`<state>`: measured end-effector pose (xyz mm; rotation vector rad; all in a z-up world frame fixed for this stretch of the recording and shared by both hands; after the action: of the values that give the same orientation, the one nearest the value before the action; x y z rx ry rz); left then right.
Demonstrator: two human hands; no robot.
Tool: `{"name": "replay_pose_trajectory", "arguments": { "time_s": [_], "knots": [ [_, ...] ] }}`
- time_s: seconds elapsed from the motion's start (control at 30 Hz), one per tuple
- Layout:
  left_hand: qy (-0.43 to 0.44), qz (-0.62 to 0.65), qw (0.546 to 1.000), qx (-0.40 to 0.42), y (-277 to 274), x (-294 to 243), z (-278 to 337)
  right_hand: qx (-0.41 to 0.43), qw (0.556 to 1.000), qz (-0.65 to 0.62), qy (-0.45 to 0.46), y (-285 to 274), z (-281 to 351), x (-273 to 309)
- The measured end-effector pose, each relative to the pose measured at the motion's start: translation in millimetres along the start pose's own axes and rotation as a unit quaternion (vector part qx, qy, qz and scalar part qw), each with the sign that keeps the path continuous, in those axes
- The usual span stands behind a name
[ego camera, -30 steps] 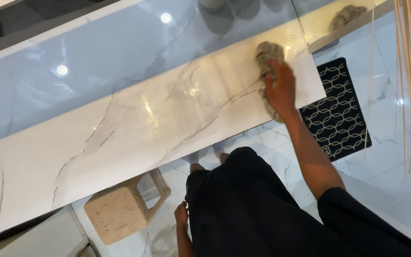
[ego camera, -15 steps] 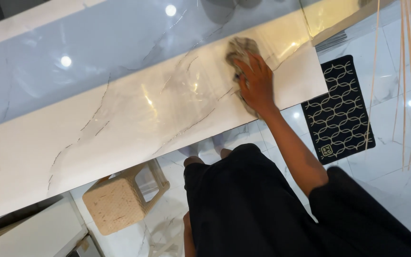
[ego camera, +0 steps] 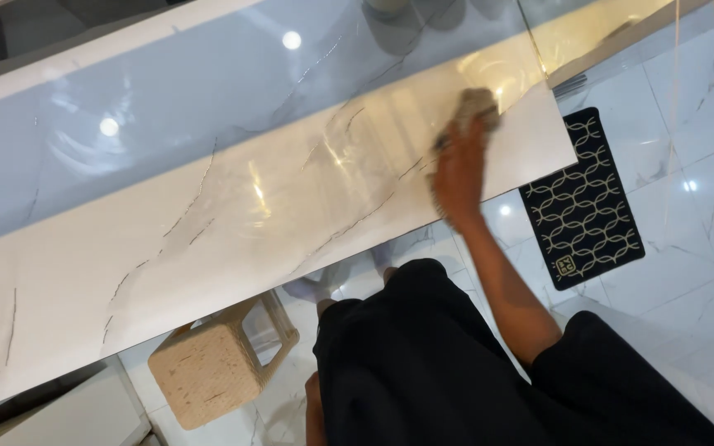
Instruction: Wiping a white marble-patterned bar countertop with a cloth and arranging bar stools.
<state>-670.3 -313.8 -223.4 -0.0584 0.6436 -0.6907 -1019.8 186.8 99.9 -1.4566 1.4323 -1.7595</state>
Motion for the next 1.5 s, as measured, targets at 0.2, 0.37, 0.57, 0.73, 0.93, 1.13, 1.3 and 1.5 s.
{"name": "replay_pose_trajectory", "arguments": {
  "time_s": [0.2,0.37,0.57,0.73,0.93,1.13,1.3,1.5],
  "knots": [
    [-0.079,0.158,0.984,-0.037,-77,14,8,0.095,0.973,-0.004,-0.211,40,81,116],
    [-0.077,0.331,0.934,-0.107,-137,31,9,0.042,0.992,0.050,-0.104,35,-12,51],
    [-0.020,0.278,0.945,-0.172,-169,61,17,0.056,0.989,-0.010,-0.137,133,-22,178],
    [-0.026,0.271,0.942,-0.195,-168,84,14,0.100,0.953,-0.025,-0.285,180,72,341],
    [-0.090,0.419,0.888,-0.169,-157,106,14,0.163,0.936,-0.067,-0.304,127,131,314],
    [-0.091,0.475,0.850,-0.207,-135,108,31,0.028,0.972,0.033,-0.230,182,-26,219],
    [-0.095,0.459,0.852,-0.233,-119,93,42,0.030,0.950,0.007,-0.311,284,-64,325],
    [-0.104,0.438,0.867,-0.214,-106,58,43,0.239,0.854,-0.074,-0.457,202,118,453]
  ]
}}
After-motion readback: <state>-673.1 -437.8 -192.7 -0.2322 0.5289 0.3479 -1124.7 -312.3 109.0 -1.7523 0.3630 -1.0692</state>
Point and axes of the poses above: each hand's wrist, its own z-axis away from the middle knuckle, its own y-axis out of the palm, x = y × z, the point moved 2 cm from there along -z, towards the middle knuckle, and after that the axes turned 6 degrees about x, right-handed, at the moved point
